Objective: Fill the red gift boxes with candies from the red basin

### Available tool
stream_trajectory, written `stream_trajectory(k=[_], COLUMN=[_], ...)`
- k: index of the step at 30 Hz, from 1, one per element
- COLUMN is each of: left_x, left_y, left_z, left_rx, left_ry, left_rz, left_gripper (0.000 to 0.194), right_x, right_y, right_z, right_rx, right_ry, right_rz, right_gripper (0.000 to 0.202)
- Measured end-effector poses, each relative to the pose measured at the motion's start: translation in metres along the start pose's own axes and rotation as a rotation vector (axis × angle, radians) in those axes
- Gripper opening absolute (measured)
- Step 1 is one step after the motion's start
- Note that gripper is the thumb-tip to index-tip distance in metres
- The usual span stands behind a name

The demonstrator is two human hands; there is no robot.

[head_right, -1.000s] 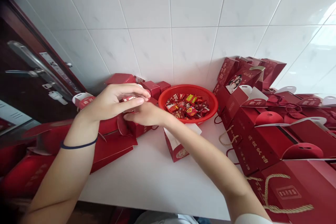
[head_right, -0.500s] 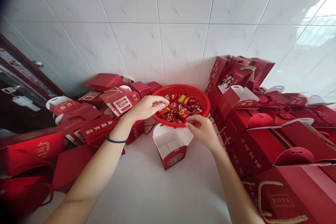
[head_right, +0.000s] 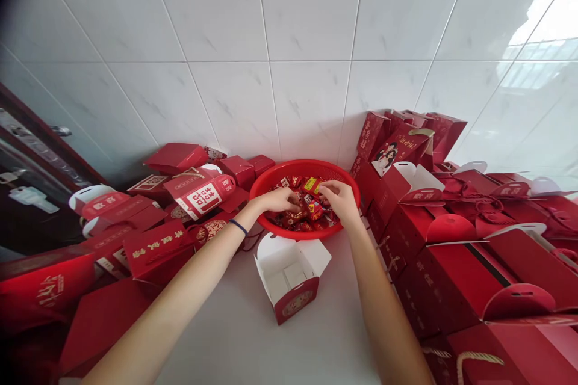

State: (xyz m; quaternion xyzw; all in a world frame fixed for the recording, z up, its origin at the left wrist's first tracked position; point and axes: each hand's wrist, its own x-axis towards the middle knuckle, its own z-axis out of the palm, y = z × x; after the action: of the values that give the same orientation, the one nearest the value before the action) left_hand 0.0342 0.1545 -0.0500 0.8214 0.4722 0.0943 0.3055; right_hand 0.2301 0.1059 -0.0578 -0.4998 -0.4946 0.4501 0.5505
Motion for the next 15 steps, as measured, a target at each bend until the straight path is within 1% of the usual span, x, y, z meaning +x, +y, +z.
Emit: stream_trajectory(k=[2,4,6,7,8,10,12,13,15], left_x=[0.003,0.008,0.015,0.018,0.022,0.028,0.032,0.033,0.035], left_y=[0.001,0.007,0.014,0.018,0.021,0.024,0.022,0.019,0.011], left_z=[-0.003,-0.003,-0.001,0.000,0.001,0.002,0.002,0.001,0.000], left_rx=[-0.075,-0.141,-0.256,-0.318,-0.356,-0.332,-0.216,-0.166,-0.101], left_ry=[0.097,0.184,0.240,0.255,0.266,0.276,0.267,0.247,0.185], left_rz=[0.091,0.162,0.240,0.277,0.298,0.275,0.191,0.150,0.083], left_gripper=[0.025,0.028,0.031,0.032,0.033,0.032,0.029,0.026,0.022], right_x=[0.004,0.005,0.005,0.006,0.006,0.009,0.012,0.013,0.015], right_y=[0.005,0.006,0.006,0.006,0.006,0.007,0.008,0.008,0.007], right_z=[0.002,0.005,0.006,0.006,0.006,0.005,0.002,0.001,0.000], right_rx=[0.019,0.057,0.127,0.172,0.222,0.334,0.429,0.459,0.482], right_ry=[0.001,-0.048,-0.092,-0.083,-0.045,0.108,0.241,0.272,0.273], right_rz=[0.012,0.045,0.070,0.072,0.065,0.048,0.053,0.062,0.083], right_gripper=[0.036,0.041,0.044,0.045,0.045,0.042,0.035,0.031,0.026])
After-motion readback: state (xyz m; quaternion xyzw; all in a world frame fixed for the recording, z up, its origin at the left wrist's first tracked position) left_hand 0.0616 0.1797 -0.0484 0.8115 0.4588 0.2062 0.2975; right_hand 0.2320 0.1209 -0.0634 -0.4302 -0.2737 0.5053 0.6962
